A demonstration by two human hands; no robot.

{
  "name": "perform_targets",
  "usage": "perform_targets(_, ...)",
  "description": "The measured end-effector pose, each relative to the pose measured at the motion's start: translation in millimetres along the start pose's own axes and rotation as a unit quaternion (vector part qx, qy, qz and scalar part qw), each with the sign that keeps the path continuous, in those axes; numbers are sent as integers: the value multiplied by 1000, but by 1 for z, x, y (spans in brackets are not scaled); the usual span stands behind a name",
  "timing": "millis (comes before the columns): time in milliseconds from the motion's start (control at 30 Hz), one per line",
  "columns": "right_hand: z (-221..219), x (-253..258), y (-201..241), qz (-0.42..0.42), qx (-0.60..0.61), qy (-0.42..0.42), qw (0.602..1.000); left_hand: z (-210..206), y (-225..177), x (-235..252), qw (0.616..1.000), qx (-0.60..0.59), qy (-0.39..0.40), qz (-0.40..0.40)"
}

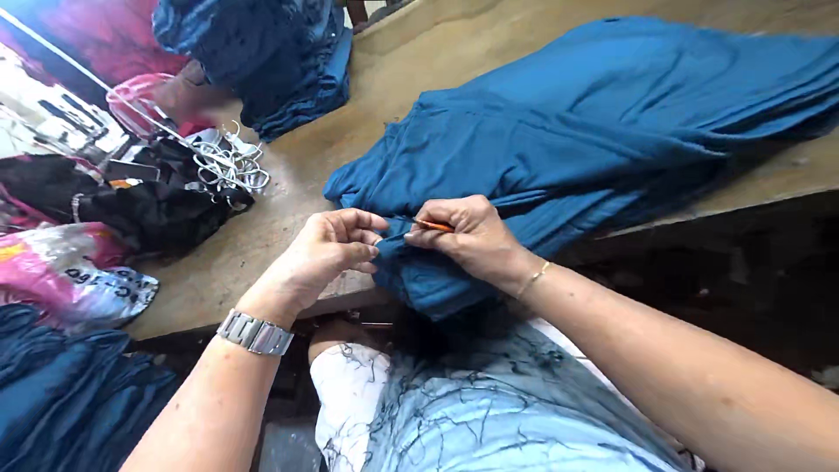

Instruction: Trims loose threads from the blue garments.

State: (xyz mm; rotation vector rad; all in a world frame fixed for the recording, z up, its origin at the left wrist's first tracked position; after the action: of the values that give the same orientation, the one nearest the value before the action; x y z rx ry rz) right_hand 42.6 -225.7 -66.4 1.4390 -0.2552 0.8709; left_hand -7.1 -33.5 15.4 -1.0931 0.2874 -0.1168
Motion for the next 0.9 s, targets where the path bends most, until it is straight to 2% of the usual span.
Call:
perform_targets(133,9,-3,-1,-3,49,2,999,-10,-6,-1,999,39,9,14)
perform_targets(200,11,-3,0,-40,74,-2,996,-12,-4,0,999,40,-7,18)
perform_targets(300,10,-2,-3,-119,174,-16,978,-11,2,4,998,36,-58,4)
perform_targets(467,11,0,-5,-159,254,-26,954,-13,4,12,982,71,-136,-110)
perform_targets(567,11,1,-8,-165,287,-32,943,-17,4,18,977,54,-142,-149)
perform_targets(800,13,4,-11,-185,315,-39,930,-20,11,32,987,-33,-120,-99)
perform_targets(900,13,5,-11,-182,320,-34,929,-19,21,30,986,-51,-118,-107)
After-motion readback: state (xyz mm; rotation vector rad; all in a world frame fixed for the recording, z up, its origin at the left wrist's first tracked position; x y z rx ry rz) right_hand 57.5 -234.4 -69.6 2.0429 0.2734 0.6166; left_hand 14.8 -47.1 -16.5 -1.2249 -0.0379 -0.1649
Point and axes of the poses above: each hand's wrist, its own x-axis towards the middle knuckle, its own z-axis out of the back of the hand, y = z × x, the point moved 3 cm from there along x, towards the middle knuckle, and after that the axes turned 3 degrees about x, right-handed, at the moved point
